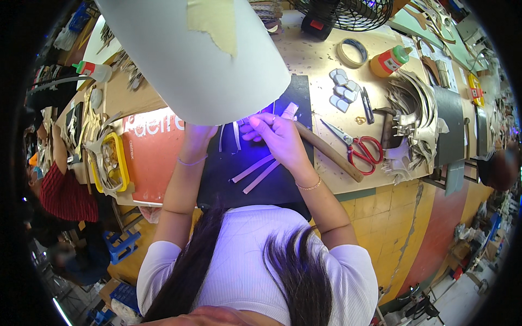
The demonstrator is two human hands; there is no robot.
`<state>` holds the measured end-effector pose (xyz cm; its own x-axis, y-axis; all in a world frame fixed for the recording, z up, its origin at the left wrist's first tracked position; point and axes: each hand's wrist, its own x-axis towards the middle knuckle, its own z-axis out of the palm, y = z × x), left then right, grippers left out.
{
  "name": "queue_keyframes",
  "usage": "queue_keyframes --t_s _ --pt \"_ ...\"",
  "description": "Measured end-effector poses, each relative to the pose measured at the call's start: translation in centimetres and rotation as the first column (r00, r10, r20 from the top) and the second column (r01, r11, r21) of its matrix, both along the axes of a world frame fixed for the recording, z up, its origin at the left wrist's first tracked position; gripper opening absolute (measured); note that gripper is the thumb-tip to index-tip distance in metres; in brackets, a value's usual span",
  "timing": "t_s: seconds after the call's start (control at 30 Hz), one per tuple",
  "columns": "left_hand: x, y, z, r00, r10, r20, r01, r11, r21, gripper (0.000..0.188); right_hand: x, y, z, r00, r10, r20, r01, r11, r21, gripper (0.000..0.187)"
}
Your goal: The person uses red-handled scissors to cut a bundle of patterned fabric strips into shorter pieces on a workbench. The person then separates and aligns the cut strips by hand.
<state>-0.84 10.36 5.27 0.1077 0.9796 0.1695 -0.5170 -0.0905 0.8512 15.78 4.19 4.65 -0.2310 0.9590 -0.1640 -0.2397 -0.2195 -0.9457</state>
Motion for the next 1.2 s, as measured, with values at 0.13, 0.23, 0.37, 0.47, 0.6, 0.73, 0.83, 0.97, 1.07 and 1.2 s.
queue_keyframes --t_s 0.13,0.23,0.37,0.47,0.6,0.73,0.83,0.97,1.07,1.2 --pt "0.3 -0.3 0.2 0.996 0.074 -0.052 -0.078 0.993 -0.083 0.022 -0.9 0.4 0.2 0.990 -0.022 0.139 0.026 0.999 -0.023 0.028" --pt "0.5 -0.6 0.6 0.997 0.073 -0.023 -0.076 0.989 -0.126 0.023 -1.2 0.8 0.1 0.987 -0.040 0.157 0.044 0.999 -0.021 0.027" --pt "-0.1 -1.2 1.6 0.995 0.053 0.090 -0.038 0.985 -0.167 0.021 -0.5 1.2 0.4 0.997 -0.025 0.070 0.029 0.997 -0.065 0.026" --pt "-1.8 -1.6 2.3 0.999 0.038 -0.023 -0.044 0.938 -0.343 0.025 0.8 1.7 1.2 0.996 0.079 0.051 -0.073 0.992 -0.101 0.025" --pt "-4.3 -0.4 3.3 0.939 0.024 -0.344 -0.138 0.940 -0.311 0.041 2.5 2.6 2.3 0.967 0.241 0.081 -0.224 0.959 -0.175 0.025" --pt "-5.6 -0.2 5.4 0.524 0.041 -0.851 -0.063 0.998 0.010 0.052 3.2 3.6 3.0 0.912 0.397 0.101 -0.365 0.900 -0.239 0.024" --pt "-5.7 -0.1 7.0 0.342 -0.133 -0.930 0.359 0.933 -0.002 0.047 3.0 4.1 3.4 0.857 0.487 0.169 -0.442 0.863 -0.246 0.023" --pt "-4.0 0.8 6.3 0.070 -0.470 -0.880 0.597 0.726 -0.340 0.036 2.8 4.4 3.8 0.790 0.556 0.256 -0.508 0.829 -0.234 0.023" --pt "-3.5 0.8 4.8 0.134 -0.724 -0.676 0.566 0.616 -0.548 0.028 3.1 3.8 3.7 0.792 0.522 0.317 -0.485 0.853 -0.192 0.022" --pt "-4.0 0.2 3.3 0.434 -0.745 -0.506 0.407 0.663 -0.628 0.022 3.9 2.2 3.0 0.845 0.306 0.439 -0.308 0.949 -0.070 0.019"
